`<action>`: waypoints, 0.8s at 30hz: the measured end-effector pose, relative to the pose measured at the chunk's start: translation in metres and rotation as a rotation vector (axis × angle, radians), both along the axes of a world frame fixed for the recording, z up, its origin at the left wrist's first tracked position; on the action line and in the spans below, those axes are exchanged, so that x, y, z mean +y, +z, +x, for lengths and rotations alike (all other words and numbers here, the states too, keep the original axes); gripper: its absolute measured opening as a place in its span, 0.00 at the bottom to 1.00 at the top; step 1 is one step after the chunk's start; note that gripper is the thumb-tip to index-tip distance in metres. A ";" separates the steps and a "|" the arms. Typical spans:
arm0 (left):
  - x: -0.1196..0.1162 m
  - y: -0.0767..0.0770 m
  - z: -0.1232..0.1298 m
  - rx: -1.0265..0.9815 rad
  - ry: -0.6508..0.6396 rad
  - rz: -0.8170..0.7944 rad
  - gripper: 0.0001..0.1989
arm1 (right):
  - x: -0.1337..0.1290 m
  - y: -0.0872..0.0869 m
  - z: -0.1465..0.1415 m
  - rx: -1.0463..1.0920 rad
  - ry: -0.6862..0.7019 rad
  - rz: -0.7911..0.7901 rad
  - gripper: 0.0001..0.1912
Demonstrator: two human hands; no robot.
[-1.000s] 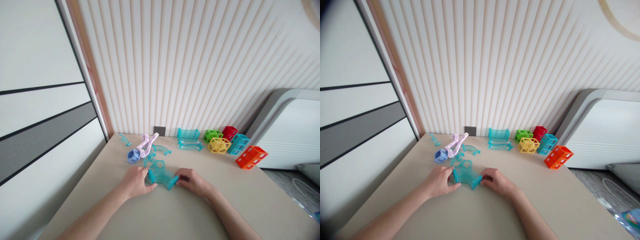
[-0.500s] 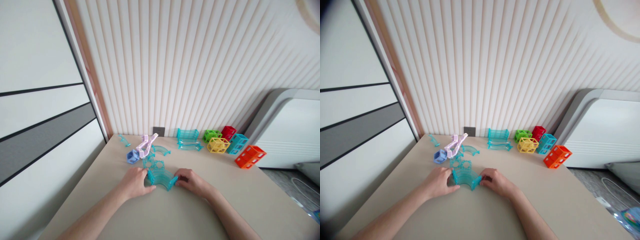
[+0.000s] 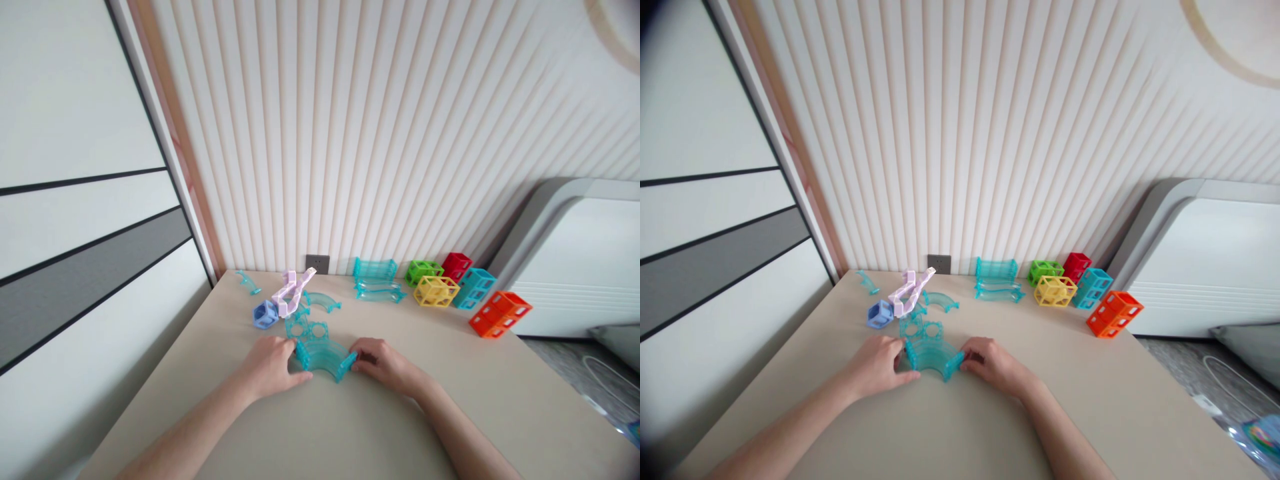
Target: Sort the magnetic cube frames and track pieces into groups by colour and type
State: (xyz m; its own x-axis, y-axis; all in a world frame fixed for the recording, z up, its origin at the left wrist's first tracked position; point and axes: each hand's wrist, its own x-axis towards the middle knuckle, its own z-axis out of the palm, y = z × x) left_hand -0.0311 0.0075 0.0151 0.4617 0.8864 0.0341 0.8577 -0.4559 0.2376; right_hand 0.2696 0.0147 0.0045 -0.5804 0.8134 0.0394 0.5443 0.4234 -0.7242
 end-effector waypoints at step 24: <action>-0.001 0.004 0.004 0.049 0.030 -0.043 0.27 | -0.043 -0.019 -0.013 -0.051 -0.468 0.049 0.36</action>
